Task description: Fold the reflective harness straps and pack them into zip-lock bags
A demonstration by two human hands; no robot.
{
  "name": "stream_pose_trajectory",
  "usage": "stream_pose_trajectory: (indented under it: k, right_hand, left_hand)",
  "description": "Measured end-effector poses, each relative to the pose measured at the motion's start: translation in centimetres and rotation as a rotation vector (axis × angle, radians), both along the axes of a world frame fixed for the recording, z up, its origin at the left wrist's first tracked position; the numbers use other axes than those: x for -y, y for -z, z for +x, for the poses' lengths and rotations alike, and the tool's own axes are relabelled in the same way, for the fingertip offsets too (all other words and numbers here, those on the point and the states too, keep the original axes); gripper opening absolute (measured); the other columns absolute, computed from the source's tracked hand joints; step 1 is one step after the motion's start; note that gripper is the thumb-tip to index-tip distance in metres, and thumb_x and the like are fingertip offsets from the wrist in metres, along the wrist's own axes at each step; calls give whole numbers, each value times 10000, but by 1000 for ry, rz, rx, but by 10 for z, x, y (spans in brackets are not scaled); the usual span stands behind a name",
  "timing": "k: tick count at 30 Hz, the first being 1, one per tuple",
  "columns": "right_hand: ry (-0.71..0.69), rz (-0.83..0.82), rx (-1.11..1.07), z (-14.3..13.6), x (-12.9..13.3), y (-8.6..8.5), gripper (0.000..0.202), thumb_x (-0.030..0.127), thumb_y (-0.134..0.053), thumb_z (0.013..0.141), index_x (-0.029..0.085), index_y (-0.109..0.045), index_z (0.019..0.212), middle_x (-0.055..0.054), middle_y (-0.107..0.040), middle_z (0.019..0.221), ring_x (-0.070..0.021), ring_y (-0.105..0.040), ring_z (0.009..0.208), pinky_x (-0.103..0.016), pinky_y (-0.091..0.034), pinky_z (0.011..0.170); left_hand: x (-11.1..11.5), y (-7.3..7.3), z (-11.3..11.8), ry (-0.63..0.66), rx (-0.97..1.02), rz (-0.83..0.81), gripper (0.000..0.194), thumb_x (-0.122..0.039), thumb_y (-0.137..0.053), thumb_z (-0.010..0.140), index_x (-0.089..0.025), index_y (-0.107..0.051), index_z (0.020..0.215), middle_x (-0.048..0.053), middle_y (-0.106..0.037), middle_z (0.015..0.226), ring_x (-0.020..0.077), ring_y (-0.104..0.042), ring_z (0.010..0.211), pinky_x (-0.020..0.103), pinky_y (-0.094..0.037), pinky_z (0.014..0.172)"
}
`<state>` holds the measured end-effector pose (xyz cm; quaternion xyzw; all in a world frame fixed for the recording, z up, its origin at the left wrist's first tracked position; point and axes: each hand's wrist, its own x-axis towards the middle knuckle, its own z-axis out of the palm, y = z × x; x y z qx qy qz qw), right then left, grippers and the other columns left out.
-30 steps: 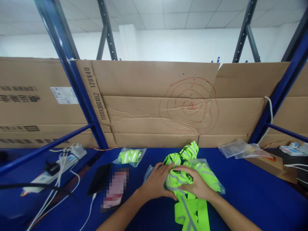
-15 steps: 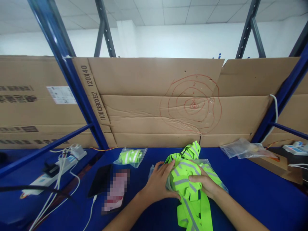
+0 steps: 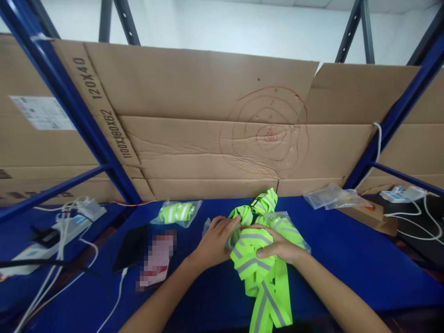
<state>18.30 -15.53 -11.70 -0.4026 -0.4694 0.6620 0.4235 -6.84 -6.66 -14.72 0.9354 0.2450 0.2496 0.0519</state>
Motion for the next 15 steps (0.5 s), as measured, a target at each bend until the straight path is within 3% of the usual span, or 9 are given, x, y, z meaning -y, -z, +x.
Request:
stream_pose_trajectory:
  k: [4, 9, 12, 15]
  right_hand:
    - [248, 38, -38, -4, -7, 9, 849, 389, -962, 606, 252, -618, 1370, -79, -760, 1229, -319, -732, 1118, -477, -572, 990]
    - [463, 113, -1, -2, -16, 14, 929, 490, -912, 696, 286, -489, 1498, -78, -688, 1384, -299, -697, 1215, -457, -556, 1057]
    - [412, 170, 91, 0, -14, 8, 827, 435, -945, 655, 290, -606, 1395, -54, -703, 1346, -301, -686, 1211, -454, -546, 1068]
    - [281, 282, 188, 3, -12, -3, 693, 355, -980, 580, 260, -741, 1224, -48, -718, 1316, -323, -636, 1280, -474, -461, 1168]
  left_hand:
    - [-6, 1, 0, -81, 1, 41, 1119, -491, -834, 794, -205, -181, 1656, 199, -596, 1484, 384, -582, 1327, 589, -375, 1179]
    - [-8, 5, 3, -158, -19, 15, 1192, -671, -824, 760, -215, -180, 1654, 209, -546, 1528, 397, -539, 1379, 589, -355, 1186]
    - [-10, 0, 6, -165, -49, 4, 1223, -680, -828, 744, -198, -175, 1659, 228, -503, 1558, 407, -501, 1416, 594, -330, 1189]
    - [-15, -9, 16, -101, -101, 7, 1114, -585, -846, 757, -199, -283, 1639, 219, -528, 1538, 395, -521, 1399, 565, -319, 1185]
